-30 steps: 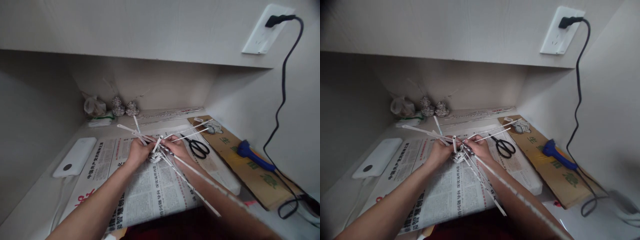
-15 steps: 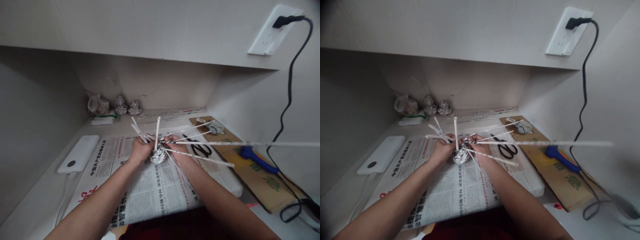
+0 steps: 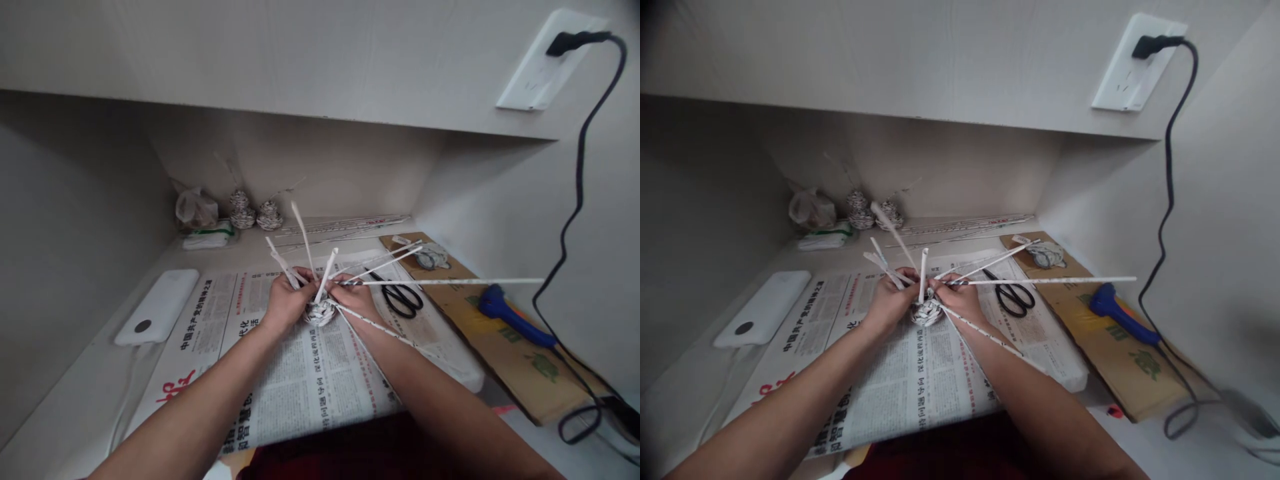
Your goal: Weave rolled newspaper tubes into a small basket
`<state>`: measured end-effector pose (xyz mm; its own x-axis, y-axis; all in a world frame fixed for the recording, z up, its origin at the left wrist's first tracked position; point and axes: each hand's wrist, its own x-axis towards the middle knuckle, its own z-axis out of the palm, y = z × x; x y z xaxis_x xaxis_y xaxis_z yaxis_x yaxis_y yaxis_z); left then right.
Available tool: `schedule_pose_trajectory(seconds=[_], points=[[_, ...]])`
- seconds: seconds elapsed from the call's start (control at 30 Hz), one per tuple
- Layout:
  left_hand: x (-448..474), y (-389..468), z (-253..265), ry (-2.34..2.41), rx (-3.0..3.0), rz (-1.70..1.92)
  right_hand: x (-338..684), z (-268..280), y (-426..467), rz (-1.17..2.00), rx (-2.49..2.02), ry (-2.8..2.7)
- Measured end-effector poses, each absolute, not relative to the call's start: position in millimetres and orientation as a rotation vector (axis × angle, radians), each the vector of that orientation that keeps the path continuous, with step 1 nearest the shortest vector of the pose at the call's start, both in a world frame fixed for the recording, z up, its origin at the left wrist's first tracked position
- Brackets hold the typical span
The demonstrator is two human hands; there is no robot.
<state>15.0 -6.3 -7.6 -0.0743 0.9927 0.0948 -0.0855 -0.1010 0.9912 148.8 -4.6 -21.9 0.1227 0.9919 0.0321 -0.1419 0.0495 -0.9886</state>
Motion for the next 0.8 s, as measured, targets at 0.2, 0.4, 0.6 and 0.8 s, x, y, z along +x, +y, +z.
schedule_pose_trajectory(seconds=[0.2, 0.4, 0.6, 0.8], points=[[2, -3, 6, 1.019, 1.081, 1.120, 155, -24, -2, 1.155, -1.131, -1.035], [-29, -2, 31, 0.677, 1.191, 0.798, 162, -26, 0, 1.130, -1.153, -1.090], [-42, 11, 21, 0.765, 1.327, 0.708, 162, -29, 1, 1.126, -1.179, -1.096], [-24, 14, 3, 0.948, 1.202, 0.915, 159, -22, -2, 1.077, -1.194, -1.113]])
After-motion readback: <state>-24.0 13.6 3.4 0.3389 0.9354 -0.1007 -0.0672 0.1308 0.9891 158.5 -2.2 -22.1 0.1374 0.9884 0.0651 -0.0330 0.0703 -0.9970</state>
